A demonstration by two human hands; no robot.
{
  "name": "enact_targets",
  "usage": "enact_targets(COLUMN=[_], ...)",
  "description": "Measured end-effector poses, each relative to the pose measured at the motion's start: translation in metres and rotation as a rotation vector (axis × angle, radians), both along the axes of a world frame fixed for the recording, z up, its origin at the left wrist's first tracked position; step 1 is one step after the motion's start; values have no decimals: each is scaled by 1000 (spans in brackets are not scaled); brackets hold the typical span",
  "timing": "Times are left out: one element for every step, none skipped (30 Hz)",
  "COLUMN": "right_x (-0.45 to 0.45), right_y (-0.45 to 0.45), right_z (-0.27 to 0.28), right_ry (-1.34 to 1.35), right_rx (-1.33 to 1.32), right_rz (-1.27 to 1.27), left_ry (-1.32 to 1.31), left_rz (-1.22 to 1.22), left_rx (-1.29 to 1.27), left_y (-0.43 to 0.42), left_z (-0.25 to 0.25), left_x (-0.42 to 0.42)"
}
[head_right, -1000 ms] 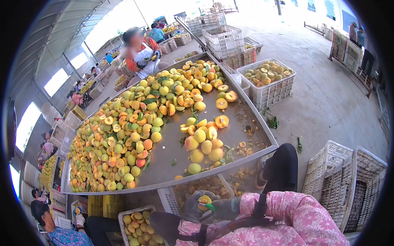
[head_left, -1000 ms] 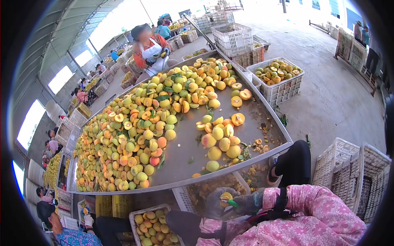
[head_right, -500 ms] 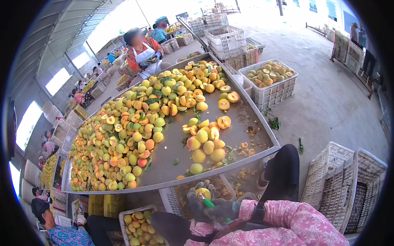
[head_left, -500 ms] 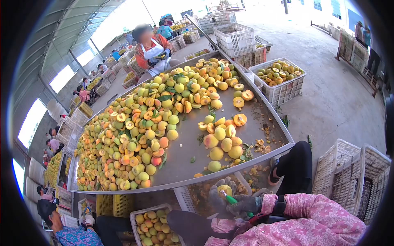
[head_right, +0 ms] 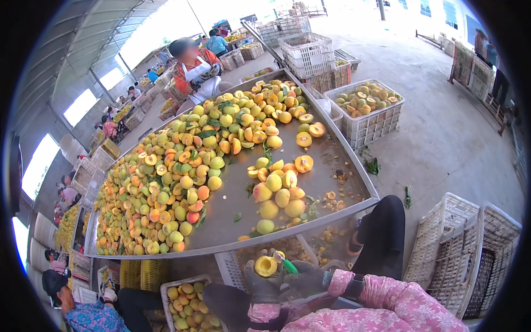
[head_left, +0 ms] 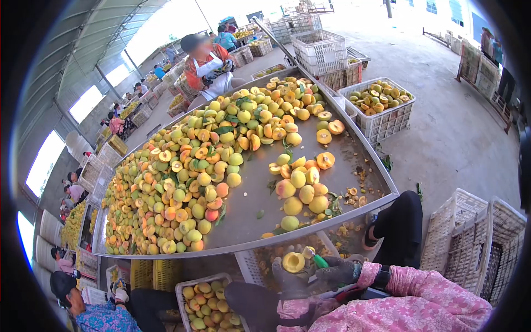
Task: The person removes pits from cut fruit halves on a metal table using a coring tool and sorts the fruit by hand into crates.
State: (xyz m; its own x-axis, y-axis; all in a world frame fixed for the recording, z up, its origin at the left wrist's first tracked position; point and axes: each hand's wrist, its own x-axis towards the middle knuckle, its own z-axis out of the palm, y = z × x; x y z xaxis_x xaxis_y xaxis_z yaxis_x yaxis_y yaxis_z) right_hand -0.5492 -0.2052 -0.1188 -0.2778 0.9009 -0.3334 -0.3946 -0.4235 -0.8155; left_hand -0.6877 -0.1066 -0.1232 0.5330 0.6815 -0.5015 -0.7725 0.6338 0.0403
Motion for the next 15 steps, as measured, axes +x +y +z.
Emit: enact_targets(right_x=[5, 8, 19, 19, 18, 18, 14, 13, 13, 14, 12, 11, 9, 7, 3], right_y=[1, 1, 8, 7, 8, 8, 6, 6, 11, 18, 20, 18, 15, 14, 14], right_z=[13, 19, -9, -9, -7, -6, -14, -16, -12, -5, 3, 16, 22, -1, -39], right_ry=[11, 22, -453, -450, -668, -883, -881, -878, -975, -1069, -1071, -1115, -1151, -1150, -871], right_rx=[47, 92, -43, -39, 142, 323, 285, 281, 223, 165, 170, 288, 403, 400, 421], right_rz=[-75, -150, 53, 55, 83, 116, 37, 45, 221, 392, 386, 275, 169, 175, 150], left_ry=[0, 0, 5, 18, 29, 40, 42, 22, 0, -1, -60, -123, -124, -124, -125], left_rz=[23, 47, 52, 39, 27, 19, 27, 34, 38, 36, 25, 19, 25, 10, -8], left_rx=[35, 70, 71, 105, 142, 172, 165, 154, 153, 160, 114, 64, 58, 55, 55], left_y=[2, 2, 1, 0, 1, 1, -1, -3, -2, -1, 0, 0, 0, 2, 4], left_z=[2, 4, 6, 9, 11, 13, 14, 15, 17, 17, 14, 10, 1, -9, -14], left_x=[-7, -11, -15, -17, -19, -20, -22, -23, -23, -23, -25, -26, -29, -32, -33])
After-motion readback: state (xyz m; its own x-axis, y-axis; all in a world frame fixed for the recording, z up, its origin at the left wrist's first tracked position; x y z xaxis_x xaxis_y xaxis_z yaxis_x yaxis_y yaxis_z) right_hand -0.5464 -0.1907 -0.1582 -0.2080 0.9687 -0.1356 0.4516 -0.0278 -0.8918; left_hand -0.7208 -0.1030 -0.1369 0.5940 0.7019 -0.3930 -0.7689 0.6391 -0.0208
